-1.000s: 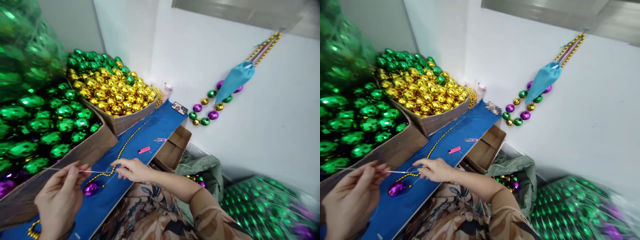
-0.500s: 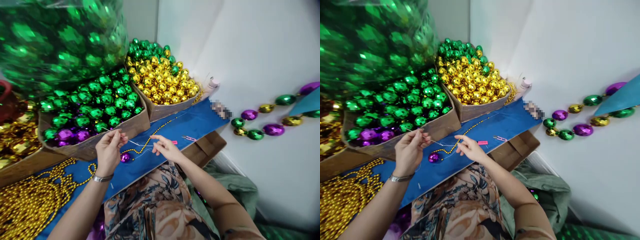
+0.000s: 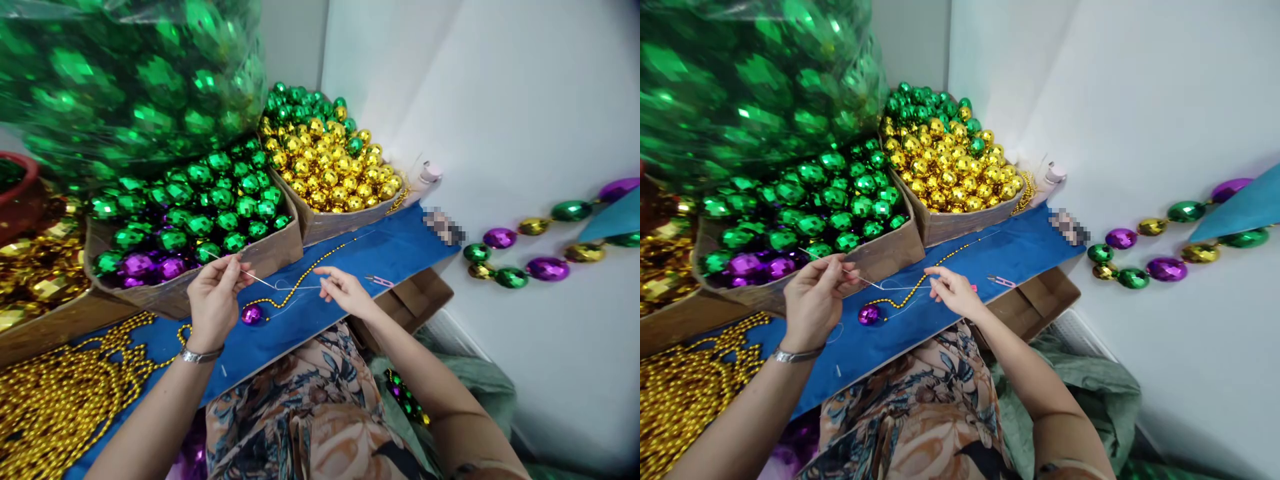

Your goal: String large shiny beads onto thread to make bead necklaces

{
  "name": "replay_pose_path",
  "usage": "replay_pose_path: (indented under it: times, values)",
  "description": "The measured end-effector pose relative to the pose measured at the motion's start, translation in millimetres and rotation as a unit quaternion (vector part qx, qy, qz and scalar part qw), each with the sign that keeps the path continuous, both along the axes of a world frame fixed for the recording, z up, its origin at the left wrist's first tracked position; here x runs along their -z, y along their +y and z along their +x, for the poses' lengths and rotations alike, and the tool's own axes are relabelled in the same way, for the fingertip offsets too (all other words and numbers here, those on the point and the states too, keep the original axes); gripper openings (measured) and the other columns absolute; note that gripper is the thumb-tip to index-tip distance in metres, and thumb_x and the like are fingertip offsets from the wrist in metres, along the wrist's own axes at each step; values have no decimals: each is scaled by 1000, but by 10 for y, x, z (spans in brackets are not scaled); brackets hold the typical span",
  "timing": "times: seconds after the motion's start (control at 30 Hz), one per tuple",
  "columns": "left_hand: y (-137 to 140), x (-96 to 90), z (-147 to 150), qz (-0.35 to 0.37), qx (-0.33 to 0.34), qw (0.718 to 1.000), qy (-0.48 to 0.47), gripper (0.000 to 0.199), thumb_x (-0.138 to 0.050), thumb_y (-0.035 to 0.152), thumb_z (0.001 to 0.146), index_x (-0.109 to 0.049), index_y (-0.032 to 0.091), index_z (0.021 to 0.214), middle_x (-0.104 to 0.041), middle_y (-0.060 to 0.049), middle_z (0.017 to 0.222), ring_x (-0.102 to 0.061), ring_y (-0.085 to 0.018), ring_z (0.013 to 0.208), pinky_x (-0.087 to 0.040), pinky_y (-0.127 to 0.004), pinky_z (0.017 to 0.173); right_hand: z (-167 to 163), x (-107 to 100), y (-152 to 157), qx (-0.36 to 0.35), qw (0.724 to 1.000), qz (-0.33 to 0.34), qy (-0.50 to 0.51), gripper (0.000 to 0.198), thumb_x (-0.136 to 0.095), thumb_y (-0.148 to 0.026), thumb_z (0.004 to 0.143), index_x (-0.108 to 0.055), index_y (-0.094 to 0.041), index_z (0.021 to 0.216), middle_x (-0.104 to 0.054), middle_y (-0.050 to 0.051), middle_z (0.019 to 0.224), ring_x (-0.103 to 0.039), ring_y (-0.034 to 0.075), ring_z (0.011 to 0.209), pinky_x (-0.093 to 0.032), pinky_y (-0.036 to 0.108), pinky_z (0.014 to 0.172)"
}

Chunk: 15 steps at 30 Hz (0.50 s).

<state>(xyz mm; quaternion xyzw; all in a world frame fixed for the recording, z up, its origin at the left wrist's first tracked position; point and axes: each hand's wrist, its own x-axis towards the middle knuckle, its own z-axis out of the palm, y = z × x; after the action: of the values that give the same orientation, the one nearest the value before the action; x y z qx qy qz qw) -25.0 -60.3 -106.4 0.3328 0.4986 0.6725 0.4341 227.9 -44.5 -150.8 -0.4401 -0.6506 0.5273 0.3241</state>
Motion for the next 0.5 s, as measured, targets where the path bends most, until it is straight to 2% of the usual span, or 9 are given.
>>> replay_pose_path:
  times: [0.2, 0.33, 0.4, 0.47, 0.5]
  values:
    - [-19, -33, -34, 1, 2, 1000, 4, 29, -75, 35, 75, -68, 14, 95, -70, -4, 79, -66, -12, 63, -56, -24, 61, 51, 29, 28, 28, 997, 41, -60, 37, -46, -40, 95, -57, -18, 123, -66, 1, 74, -62, 11, 61, -51, 23, 62]
    - [-9, -37, -38, 1, -1, 1000, 5, 29, -75, 35, 75, -68, 15, 94, -70, -4, 79, -66, -12, 62, -56, -24, 60, 71, -5, 19, 5, 992, 60, -112, 35, -42, -35, 96, -56, -19, 125, -68, 2, 76, -65, 12, 64, -52, 24, 65]
    - [-23, -24, -25, 3, -11, 1000, 18, 28, -74, 36, 75, -69, 16, 95, -71, -4, 79, -65, -12, 60, -56, -25, 61, 69, -30, 10, 8, 974, 104, -200, 35, -44, -30, 95, -56, -21, 127, -70, 5, 87, -67, 15, 71, -54, 29, 70]
    - [-68, 1, 17, 6, -13, 998, 56, 26, -73, 36, 76, -69, 17, 94, -71, -4, 80, -66, -13, 61, -57, -27, 62, 20, -72, -10, 35, 944, 174, -279, 38, -47, -27, 93, -55, -23, 130, -66, 11, 111, -67, 20, 86, -54, 34, 77]
    - [-99, 18, 52, 6, -6, 996, 83, 24, -72, 36, 77, -70, 18, 94, -72, -4, 79, -67, -14, 63, -57, -28, 63, -31, -99, -26, 44, 933, 209, -288, 40, -47, -27, 93, -53, -23, 132, -61, 12, 121, -66, 22, 94, -54, 36, 80]
